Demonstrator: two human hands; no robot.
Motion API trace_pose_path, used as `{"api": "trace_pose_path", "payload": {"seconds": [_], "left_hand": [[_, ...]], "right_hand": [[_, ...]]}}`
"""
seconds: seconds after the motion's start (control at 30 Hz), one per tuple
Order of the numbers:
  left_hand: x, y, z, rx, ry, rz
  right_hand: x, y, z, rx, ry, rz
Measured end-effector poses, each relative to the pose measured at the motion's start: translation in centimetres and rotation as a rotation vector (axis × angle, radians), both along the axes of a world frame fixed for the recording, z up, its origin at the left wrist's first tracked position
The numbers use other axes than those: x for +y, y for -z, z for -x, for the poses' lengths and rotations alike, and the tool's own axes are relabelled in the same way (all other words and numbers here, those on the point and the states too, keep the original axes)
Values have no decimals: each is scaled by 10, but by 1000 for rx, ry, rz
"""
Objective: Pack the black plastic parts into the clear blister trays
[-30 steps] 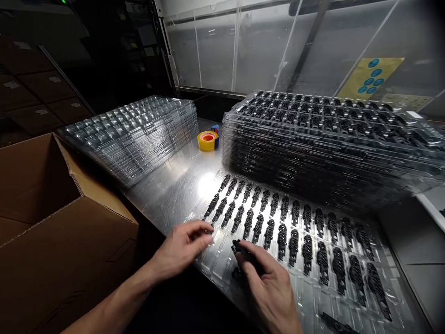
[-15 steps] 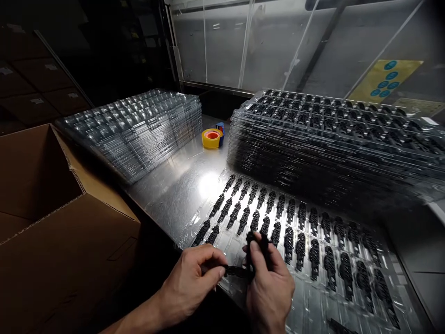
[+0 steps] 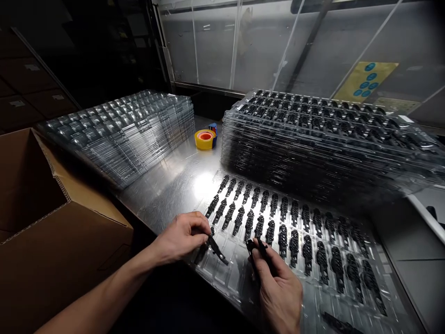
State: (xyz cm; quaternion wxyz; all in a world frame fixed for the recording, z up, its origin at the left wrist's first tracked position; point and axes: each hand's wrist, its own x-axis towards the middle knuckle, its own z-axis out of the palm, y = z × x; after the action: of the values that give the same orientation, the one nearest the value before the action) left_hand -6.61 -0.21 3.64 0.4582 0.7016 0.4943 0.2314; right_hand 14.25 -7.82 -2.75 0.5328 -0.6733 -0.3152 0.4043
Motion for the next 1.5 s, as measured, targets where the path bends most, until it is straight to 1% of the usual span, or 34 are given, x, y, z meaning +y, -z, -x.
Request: {"api": "trace_pose_path", "payload": {"seconds": [0.13,0.23,0.3,0.37,0.47,0.53,0.6,0.67,0.77,0.87,0.97,1.1,1.2,1.3,1.37,1.5], "left_hand": [[22,-7,-2,85,143,36],[27,-4,-14,89,256,47],[25,2,-22,129,325,2],[20,10,-28,210,339,-89],[10,17,-28,315,274,-266],[4,18,-23,362,259,-333],[-1,15,-17,406,309,-331],[-5,11,-14,447,395,-300],[-6,6,-14,496,475,-295],[-5,4,-17,521,516,-334],[-4,7,-18,531,526,-405],[-8,19,-20,571,541,-555],[-12,31,-22,627,553,-763],[-14,43,-22,604,504,-1006],[-15,49,-21,590,478,-1119],[-22,54,-20,653,477,-1191]], "right_hand": [[-3,-1,-3,-29,-14,-25],[-5,1,-4,-46,-32,-37],[-6,1,-5,-53,-41,-42],[-7,1,-6,-65,-39,-51],[-9,-1,-8,-83,-21,-65],[-9,-2,-9,-88,-17,-72],[-9,-3,-9,-90,-28,-79],[-9,-4,-8,-99,-54,-85],[-8,-5,-6,-129,-85,-92],[-8,-5,-6,-136,-97,-103],[-10,-5,-8,-146,-95,-114],[-13,-4,-9,-173,-91,-121],[-13,-3,-9,-163,-99,-118],[-13,-3,-9,-151,-101,-110],[-13,-3,-9,-142,-101,-110],[-13,-2,-9,-128,-113,-114]]}}
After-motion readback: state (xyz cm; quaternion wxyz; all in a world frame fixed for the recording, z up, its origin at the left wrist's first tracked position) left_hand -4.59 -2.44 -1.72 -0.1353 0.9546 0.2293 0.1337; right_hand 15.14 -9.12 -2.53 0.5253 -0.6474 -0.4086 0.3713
